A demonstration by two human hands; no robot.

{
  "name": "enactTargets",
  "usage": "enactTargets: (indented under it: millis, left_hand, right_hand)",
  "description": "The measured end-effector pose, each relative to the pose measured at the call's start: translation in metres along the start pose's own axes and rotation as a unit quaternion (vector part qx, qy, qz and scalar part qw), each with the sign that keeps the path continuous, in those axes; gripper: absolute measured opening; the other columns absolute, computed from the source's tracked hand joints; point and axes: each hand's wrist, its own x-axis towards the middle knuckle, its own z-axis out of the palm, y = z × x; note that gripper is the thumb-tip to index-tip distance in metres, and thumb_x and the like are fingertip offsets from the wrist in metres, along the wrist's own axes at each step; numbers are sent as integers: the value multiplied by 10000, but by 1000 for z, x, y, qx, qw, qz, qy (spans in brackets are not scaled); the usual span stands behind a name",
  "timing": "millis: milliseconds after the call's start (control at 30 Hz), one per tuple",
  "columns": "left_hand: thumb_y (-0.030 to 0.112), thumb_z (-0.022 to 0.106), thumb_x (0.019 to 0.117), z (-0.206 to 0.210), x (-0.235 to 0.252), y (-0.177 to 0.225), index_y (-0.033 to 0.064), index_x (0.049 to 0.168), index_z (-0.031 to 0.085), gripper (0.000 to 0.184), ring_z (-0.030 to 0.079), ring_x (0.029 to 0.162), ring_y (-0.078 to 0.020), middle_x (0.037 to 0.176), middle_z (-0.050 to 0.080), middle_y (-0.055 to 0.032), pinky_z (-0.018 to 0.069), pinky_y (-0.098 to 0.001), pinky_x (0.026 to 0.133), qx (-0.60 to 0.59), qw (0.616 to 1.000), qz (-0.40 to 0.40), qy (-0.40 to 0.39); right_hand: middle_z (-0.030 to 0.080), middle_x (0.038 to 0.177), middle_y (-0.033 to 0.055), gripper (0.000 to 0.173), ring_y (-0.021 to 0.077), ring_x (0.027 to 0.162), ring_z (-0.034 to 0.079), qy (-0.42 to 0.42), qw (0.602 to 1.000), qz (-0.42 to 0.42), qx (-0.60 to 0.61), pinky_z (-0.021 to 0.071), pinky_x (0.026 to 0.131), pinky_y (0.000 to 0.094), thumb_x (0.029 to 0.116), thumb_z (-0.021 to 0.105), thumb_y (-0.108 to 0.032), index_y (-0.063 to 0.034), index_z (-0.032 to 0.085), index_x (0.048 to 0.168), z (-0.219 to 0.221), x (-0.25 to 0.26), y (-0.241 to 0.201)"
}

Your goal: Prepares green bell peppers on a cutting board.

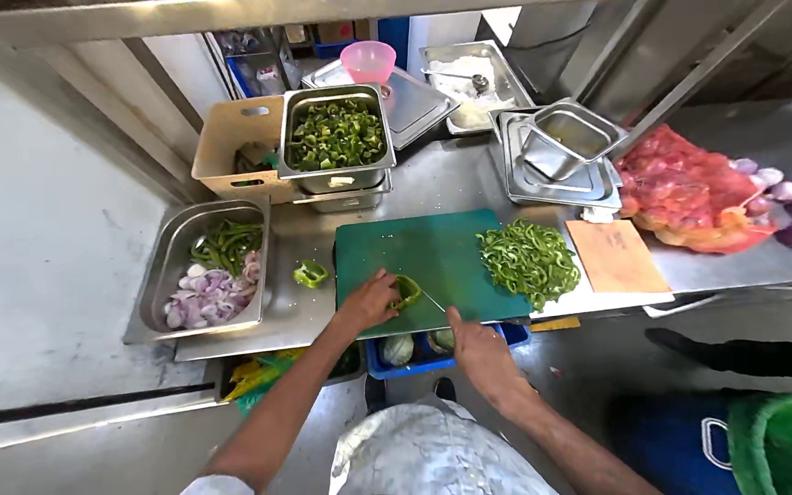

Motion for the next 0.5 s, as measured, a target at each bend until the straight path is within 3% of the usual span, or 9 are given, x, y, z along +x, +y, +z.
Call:
enactTargets:
  millis: [233, 500]
  left_hand:
    - [267, 805, 883, -1, 6, 4, 103, 975, 786, 189, 575, 1201, -266, 1217, 653, -68, 537, -392, 1013, -1, 1000, -1, 1]
    - [248, 851, 838, 3, 1, -5, 133, 1025, 778, 232, 571, 1234, -251, 1213, 660, -59, 531, -387, 1034, -39, 999, -2, 25]
  right_hand:
    - [702, 1050, 186, 406, 391, 1015, 707, -12, 1000, 9, -7, 582, 820, 520, 1044, 462, -96, -171, 473, 1443, 3, 11, -11]
    - [704, 1064, 195, 482, 412, 1010, 707, -5, 999, -3, 48, 584, 813, 567, 1019, 517, -89, -191, 428, 1482, 45, 69, -5]
